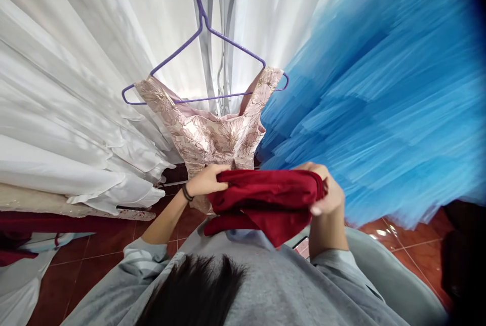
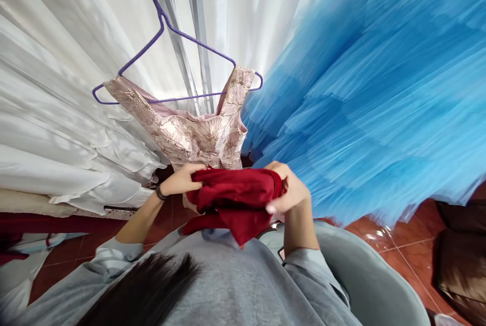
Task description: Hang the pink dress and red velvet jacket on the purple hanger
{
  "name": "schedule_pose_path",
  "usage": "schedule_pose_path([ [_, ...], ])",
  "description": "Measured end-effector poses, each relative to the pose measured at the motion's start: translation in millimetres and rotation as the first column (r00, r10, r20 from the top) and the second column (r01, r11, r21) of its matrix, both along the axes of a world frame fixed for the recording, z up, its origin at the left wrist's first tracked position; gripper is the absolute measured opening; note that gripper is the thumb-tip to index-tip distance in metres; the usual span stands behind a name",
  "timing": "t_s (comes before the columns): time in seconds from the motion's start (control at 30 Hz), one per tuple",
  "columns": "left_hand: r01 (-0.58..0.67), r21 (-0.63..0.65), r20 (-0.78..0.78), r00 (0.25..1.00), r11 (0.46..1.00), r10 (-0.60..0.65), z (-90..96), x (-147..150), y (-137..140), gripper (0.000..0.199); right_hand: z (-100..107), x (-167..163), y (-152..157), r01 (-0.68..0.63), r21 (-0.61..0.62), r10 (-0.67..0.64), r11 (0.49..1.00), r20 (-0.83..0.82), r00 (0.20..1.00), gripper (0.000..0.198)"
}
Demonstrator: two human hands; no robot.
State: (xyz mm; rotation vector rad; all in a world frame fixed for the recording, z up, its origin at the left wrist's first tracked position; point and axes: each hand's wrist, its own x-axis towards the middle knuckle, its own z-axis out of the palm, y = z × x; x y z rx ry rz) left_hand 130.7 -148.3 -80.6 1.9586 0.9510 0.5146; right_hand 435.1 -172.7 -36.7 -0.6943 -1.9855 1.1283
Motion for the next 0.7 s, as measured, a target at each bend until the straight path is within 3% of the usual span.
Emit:
schedule_pose_path([
  [0.03,-0.104,0.095,-0.015,0.994,0.99,0.106,16.2,-11,-7,0.006,14,6,2,0.135,0.033,-0.137,0.99,0.059,0.989,0.052],
  [0.1,-0.253,0.319,0.009,0.965,0.913,0.264,45.3,-25,-25,0.014,41,8,4,0.362,0.125,-0.369,0.924,0.034,0.929,0.022],
  [0.2,-0.247,0.655,-0.005,0.944,0.714,0.331,61.4,-28,-44,0.041,70,-4,2,0.642,0.27,-0.603,0.718,-0.219,0.767,0.013],
  [0.27,-0.181,0.822,-0.027,0.935,0.54,0.354,47.0,-23,-45,0.056,85,-16,-3,0.735,0.356,-0.643,0.578,-0.356,0.678,0.013],
  [0.33,-0.161,0.921,0.021,0.93,0.356,0.367,18.7,-15,-37,0.06,96,-29,-8,0.758,0.451,-0.639,0.471,-0.419,0.645,0.011],
  [0.4,-0.219,0.943,0.108,0.913,0.252,0.393,-12.8,-5,-29,0.062,105,-40,-12,0.725,0.512,-0.602,0.461,-0.42,0.679,0.01],
  [0.47,-0.369,0.904,0.249,0.866,0.217,0.433,-39.4,9,-28,0.058,112,-50,-14,0.698,0.529,-0.576,0.483,-0.409,0.708,0.01],
  [0.5,-0.446,0.863,0.315,0.841,0.236,0.439,-50.0,17,-31,0.055,114,-54,-13,0.699,0.521,-0.577,0.491,-0.406,0.708,0.011],
  [0.53,-0.499,0.815,0.356,0.832,0.294,0.427,-59.2,27,-36,0.053,117,-59,-13,0.707,0.509,-0.578,0.491,-0.417,0.702,0.011],
  [0.57,-0.518,0.759,0.362,0.839,0.394,0.406,-67.1,37,-42,0.052,118,-62,-11,0.72,0.499,-0.574,0.483,-0.44,0.69,0.011],
  [0.67,-0.419,0.461,0.24,0.908,0.782,0.344,-86.0,62,-56,0.064,119,-69,-7,0.76,0.48,-0.531,0.439,-0.543,0.65,0.011],
  [0.7,-0.378,0.347,0.205,0.924,0.858,0.324,-91.0,68,-56,0.071,119,-70,-5,0.77,0.478,-0.519,0.423,-0.569,0.638,0.011],
])
